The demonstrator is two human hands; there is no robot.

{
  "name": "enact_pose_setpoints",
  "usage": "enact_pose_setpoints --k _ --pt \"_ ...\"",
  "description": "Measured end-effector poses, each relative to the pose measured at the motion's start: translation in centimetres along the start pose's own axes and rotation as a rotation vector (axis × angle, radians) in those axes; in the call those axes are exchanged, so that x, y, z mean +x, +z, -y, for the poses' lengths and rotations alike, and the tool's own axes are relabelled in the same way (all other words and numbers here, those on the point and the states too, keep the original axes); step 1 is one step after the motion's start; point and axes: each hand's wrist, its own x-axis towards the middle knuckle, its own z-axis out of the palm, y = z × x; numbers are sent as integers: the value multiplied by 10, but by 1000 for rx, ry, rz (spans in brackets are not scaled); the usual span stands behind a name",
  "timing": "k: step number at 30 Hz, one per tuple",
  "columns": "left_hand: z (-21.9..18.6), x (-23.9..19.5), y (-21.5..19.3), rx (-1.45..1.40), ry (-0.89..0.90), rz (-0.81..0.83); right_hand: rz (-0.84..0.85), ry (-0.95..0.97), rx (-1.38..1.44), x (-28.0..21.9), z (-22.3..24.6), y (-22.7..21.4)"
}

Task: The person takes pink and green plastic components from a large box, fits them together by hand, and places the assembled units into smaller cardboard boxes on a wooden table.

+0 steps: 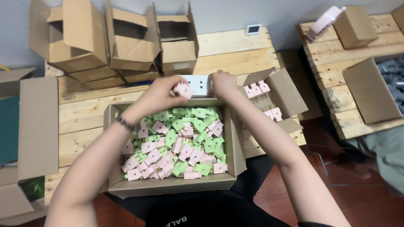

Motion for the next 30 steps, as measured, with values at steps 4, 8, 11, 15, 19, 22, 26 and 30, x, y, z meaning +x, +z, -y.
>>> enact_pose_setpoints --k 4,8,11,15,19,22,26,30 --pt "19 -19 23 31 37 -30 -175 22 166 -33 13 -49" --pt "40 -16 41 -77 106 -213 -165 -193 955 -98 48 -103" --pt "31 -22 44 -134 159 -247 -54 -217 1208 -126 63 -106" --pt "20 -32 44 -149 278 -260 -58 -225 1391 -136 67 -93" --pt "25 -34 50 -121 372 -271 -121 -246 1371 -148 35 -111" --pt "35 -34 49 -127 387 -261 -196 -293 1234 -162 -14 -135" --pt "39 -32 36 -241 296 -312 -230 -73 805 -178 -77 -138" --pt "43 -32 30 -282 268 -341 -162 63 591 -174 -143 -80"
